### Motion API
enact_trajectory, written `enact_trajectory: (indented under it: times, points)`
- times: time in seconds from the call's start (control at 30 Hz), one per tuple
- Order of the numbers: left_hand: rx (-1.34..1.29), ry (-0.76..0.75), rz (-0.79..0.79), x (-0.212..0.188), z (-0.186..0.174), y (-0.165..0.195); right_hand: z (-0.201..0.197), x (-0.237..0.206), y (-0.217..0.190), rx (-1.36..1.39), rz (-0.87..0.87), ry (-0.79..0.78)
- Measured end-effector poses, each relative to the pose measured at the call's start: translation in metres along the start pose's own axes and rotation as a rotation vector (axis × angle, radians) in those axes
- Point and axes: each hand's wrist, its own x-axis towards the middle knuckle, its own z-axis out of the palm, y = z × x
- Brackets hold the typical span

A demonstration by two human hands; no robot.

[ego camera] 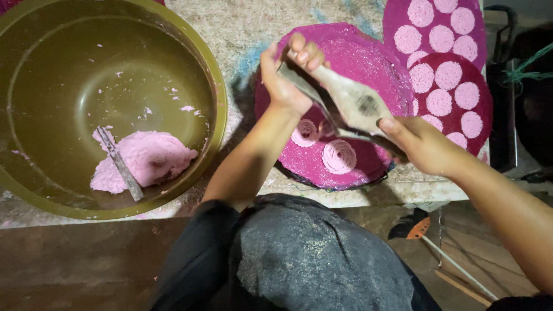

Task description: The person sits on the floor and uses a wooden hand-extruder tool to pipe pink paste in spiral rosettes onto round magenta boards. They load paste from a large bowl into the tool, squeeze rosettes onto the boards one by one, and occasionally adjust or peel finished rosettes with their fingers.

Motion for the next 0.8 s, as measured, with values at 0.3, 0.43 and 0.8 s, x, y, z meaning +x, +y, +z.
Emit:
enact_trajectory:
  times: [0.3, 0.43, 0.8]
  points:
    - [0.166, -0.11, 0.033, 0.005, 0.008, 0.06, 0.039, 0.035, -0.026, 0.078, -0.16, 0.019]
    - [0.143, -0.024, 0.034, -0.021, 0.017, 0.059, 0.046, 0.016, -0.026, 0.181, -0.069, -0.085]
    - [0.038, -0.019, -0.003, 0.018, 0.005, -0.019, 0.004, -0.009, 0.011, 0.029, 0.019, 0.117]
